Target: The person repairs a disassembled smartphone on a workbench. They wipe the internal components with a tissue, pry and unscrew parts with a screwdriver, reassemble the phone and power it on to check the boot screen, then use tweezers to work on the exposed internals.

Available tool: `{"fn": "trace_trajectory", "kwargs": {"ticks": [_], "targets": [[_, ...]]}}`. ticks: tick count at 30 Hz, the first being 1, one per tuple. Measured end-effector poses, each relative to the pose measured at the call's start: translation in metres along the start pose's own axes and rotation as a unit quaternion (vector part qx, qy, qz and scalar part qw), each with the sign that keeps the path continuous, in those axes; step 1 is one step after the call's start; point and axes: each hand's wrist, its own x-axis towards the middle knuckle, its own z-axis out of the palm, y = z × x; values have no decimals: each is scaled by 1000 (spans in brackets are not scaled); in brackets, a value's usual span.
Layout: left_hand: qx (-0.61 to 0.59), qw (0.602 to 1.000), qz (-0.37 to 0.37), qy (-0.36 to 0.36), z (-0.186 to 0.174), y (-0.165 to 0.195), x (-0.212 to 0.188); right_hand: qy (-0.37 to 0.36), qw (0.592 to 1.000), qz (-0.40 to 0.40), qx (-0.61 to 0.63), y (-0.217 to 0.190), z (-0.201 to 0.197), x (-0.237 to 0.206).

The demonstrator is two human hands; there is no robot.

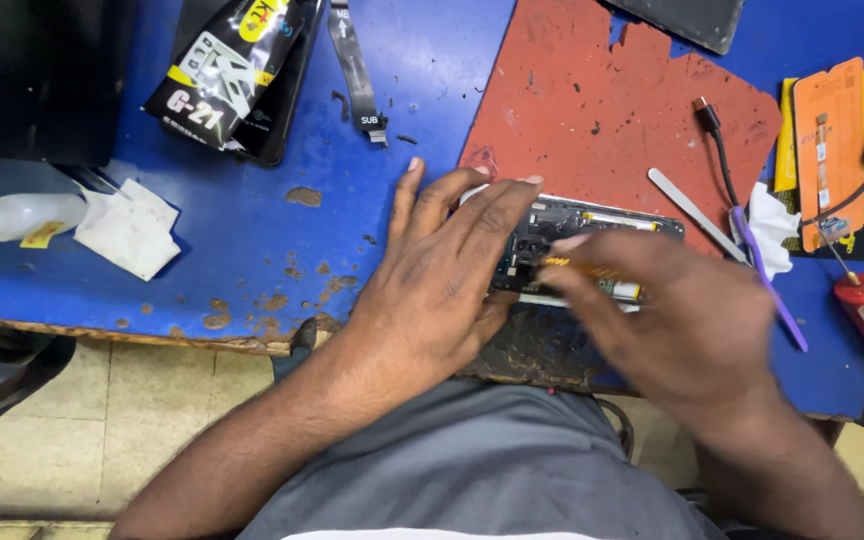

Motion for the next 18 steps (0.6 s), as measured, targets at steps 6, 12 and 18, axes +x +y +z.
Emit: {"fn": "trace_trajectory", "kwargs": {"ticks": [6,12,18], "targets": [[8,1000,-7,-20,4,0,3,183,934,52,302,54,-18,6],[-22,1000,-5,-21,-8,13,12,242,913,94,315,128,-19,28],[6,996,71,60,-30,27,41,245,931,55,265,188,-8,76]]}}
